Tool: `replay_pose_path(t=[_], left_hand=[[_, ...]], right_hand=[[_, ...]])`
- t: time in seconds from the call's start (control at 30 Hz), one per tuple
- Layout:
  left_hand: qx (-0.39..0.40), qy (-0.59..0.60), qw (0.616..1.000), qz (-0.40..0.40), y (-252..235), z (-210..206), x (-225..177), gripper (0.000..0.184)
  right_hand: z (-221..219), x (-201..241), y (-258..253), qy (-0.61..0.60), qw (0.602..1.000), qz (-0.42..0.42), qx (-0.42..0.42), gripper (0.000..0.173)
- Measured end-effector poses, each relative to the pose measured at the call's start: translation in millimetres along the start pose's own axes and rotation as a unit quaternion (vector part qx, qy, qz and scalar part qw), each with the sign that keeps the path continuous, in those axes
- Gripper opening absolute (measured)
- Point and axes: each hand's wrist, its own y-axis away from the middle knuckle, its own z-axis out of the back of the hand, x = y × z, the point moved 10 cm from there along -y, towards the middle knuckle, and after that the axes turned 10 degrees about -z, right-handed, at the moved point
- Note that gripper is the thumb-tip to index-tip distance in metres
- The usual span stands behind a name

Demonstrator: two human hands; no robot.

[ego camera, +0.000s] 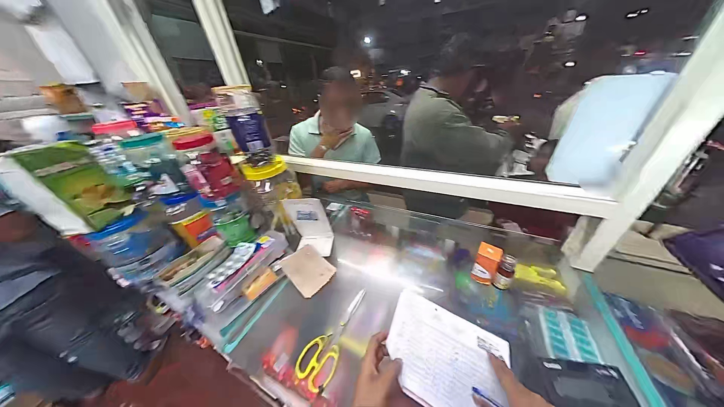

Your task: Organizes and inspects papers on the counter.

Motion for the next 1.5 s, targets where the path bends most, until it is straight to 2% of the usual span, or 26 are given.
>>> replay_pose_path(t=[0.07,0.17,0.23,0.33,0.4,0.5,0.63,0.73,0.83,0.97,1.03,1.13,1.23,1.37,1.5], left_hand=[[-0.022,0.115,0.993,0.029,4,-8,3,0.050],[-0.039,0.243,0.967,0.067,10,-20,6,0.052],[-0.022,0.297,0.952,0.066,11,-26,7,0.046],[0.007,0.370,0.928,0.055,9,-33,3,0.037],[0.017,0.397,0.916,0.059,9,-38,1,0.036],[0.022,0.410,0.910,0.065,10,-41,1,0.036],[0.050,0.438,0.896,0.051,14,-43,-6,0.031],[0.082,0.466,0.880,0.038,19,-47,-14,0.031],[0.122,0.499,0.858,0.021,22,-52,-27,0.033],[0.151,0.519,0.842,0.008,25,-56,-33,0.032],[0.146,0.516,0.844,0.008,25,-56,-33,0.030],[0.119,0.508,0.853,0.018,26,-53,-32,0.030],[0.115,0.510,0.852,0.026,25,-50,-33,0.032],[0.106,0.497,0.861,0.027,27,-47,-35,0.031],[0.092,0.493,0.865,0.022,27,-43,-35,0.031]], right_hand=[[1,4,5,-0.005,1.000,-0.007,0.017,0.077],[6,2,1,-0.046,0.999,0.004,0.001,0.083],[4,-4,-7,-0.057,0.998,0.000,0.034,0.088],[0,-2,-10,-0.126,0.989,0.022,0.079,0.084],[-4,6,-4,-0.213,0.969,0.059,0.110,0.076],[-11,23,8,-0.369,0.913,0.091,0.152,0.064],[-6,33,14,-0.505,0.848,0.082,0.138,0.060],[-1,38,18,-0.532,0.835,0.078,0.119,0.063],[-8,41,14,-0.517,0.839,0.083,0.145,0.078],[-13,51,22,-0.594,0.776,0.092,0.190,0.070],[-12,55,27,-0.606,0.766,0.076,0.202,0.067],[-6,54,32,-0.618,0.762,0.052,0.184,0.066],[2,49,34,-0.618,0.775,0.023,0.131,0.064],[14,38,32,-0.572,0.819,0.016,0.042,0.068],[27,31,32,-0.501,0.862,0.050,-0.062,0.076]])
